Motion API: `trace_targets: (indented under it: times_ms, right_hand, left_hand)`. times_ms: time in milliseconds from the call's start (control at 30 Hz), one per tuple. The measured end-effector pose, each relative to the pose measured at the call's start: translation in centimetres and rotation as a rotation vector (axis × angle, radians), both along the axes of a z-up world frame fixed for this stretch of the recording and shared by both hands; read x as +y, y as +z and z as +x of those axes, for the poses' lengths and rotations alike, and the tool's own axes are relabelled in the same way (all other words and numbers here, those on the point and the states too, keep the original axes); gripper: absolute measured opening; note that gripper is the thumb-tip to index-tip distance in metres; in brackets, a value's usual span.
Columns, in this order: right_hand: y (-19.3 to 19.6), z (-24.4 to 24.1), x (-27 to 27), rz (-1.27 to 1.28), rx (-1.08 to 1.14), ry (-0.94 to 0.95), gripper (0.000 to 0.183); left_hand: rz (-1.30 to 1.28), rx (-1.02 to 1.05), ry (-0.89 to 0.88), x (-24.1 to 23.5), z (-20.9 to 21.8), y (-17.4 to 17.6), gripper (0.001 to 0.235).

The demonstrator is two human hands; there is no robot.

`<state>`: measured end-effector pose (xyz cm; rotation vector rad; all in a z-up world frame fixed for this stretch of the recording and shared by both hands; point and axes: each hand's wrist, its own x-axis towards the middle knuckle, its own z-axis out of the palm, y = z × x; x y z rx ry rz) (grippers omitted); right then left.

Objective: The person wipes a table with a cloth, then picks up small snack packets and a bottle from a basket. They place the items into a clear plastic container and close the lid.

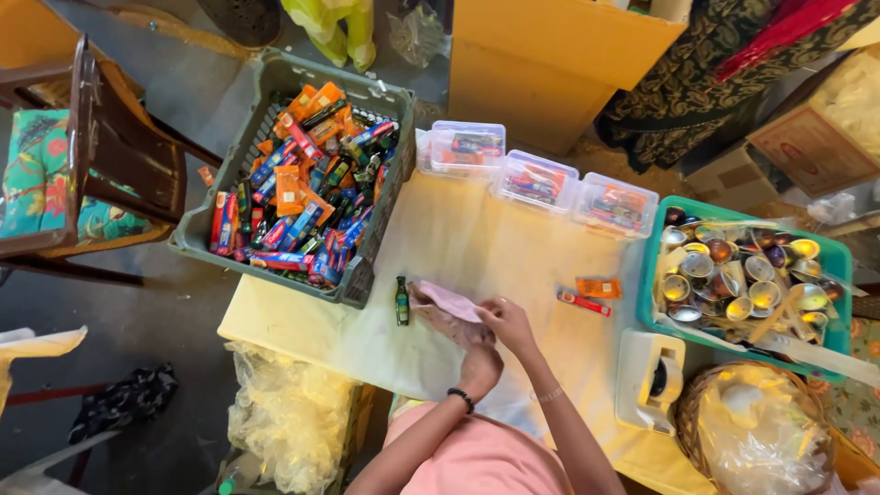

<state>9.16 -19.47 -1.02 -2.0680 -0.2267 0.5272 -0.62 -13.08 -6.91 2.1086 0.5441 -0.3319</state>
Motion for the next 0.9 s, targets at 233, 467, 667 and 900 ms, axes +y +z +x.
trace_targets:
  times_ms: [233,467,667,900]
  right_hand:
    - [-0.7,1.4,8.9,-0.354,-0.402,0.334,0.048]
    - [-8.6,4.9,10.5,-0.425,-0.349,0.447,0.021]
    - [-7.0,12.1,6.1,0.168,0.011,-0.027,0.024]
    - [-8.6,13.3,-4.0,0.482,0.320,-0.505,0.019]
  left_hand:
    - [0.026,-0.047,-0.138,-0.4,-1.0,-0.1,0.025]
    - [0.159,0.040,-0.144,-0.6,-1.7,-2.0,0.028]
    - [0.612,-0.009,-0.164,1.3,-1.0,3.4,0.062]
    - [0.911,-0.310,-0.091,1.8,0.7,2.1,0.054]
